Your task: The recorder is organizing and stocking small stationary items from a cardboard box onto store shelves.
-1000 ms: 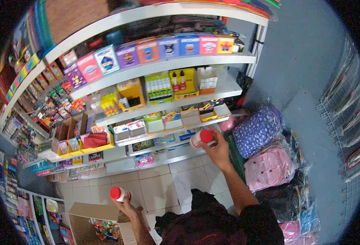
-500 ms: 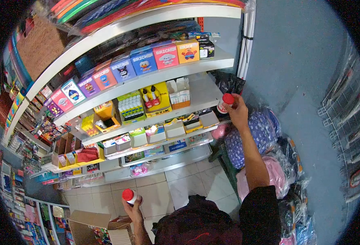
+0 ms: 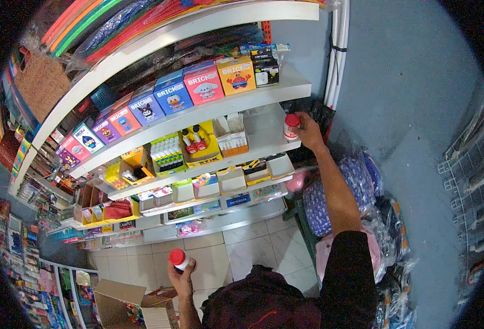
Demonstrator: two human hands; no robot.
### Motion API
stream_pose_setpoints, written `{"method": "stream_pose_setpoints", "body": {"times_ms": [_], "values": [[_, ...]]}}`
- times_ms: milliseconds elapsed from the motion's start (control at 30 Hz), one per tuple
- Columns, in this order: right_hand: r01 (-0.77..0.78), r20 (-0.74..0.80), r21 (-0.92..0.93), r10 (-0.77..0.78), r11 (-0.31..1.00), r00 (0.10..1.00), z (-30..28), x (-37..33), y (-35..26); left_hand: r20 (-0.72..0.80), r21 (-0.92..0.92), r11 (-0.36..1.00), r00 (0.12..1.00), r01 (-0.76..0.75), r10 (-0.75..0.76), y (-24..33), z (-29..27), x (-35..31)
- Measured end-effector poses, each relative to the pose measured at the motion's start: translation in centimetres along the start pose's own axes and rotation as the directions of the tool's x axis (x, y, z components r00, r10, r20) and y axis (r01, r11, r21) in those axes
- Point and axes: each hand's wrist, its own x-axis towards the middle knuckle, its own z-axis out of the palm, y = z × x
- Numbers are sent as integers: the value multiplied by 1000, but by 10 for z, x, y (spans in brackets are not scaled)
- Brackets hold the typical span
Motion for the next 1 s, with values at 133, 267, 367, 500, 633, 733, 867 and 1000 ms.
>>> {"method": "stream_pose_setpoints", "body": {"times_ms": [133, 267, 367, 500, 633, 733, 867, 1000], "values": [[39, 54, 202, -51, 979, 997, 3, 4, 7, -10, 73, 995, 998, -68, 69, 2, 11, 2], [35, 32, 113, -39, 993, 999, 0, -1, 6, 4, 95, 995, 1000, 22, -22, 1, 23, 8], [64, -159, 57, -54, 996, 986, 0, -24, 1, 132, 143, 989, 991, -44, 25, 7, 34, 11], [-81, -265, 219, 139, 972, 954, 19, -85, -17, 238, 152, 986, 971, -76, 38, 13, 68, 21], [-205, 196, 296, 151, 933, 969, 45, -162, -61, 372, -11, 989, 918, -144, 138, 14, 120, 32], [-186, 306, 344, 78, 920, 949, 54, -202, -98, 473, -68, 998, 880, -3, 35, 18, 154, 38], [-310, 393, 395, 146, 865, 908, 49, -223, -123, 535, -157, 984, 830, -87, 159, 28, 197, 46], [-392, 351, 425, 251, 816, 902, 37, -229, -127, 598, -104, 975, 771, -195, 218, 43, 221, 46]]}}
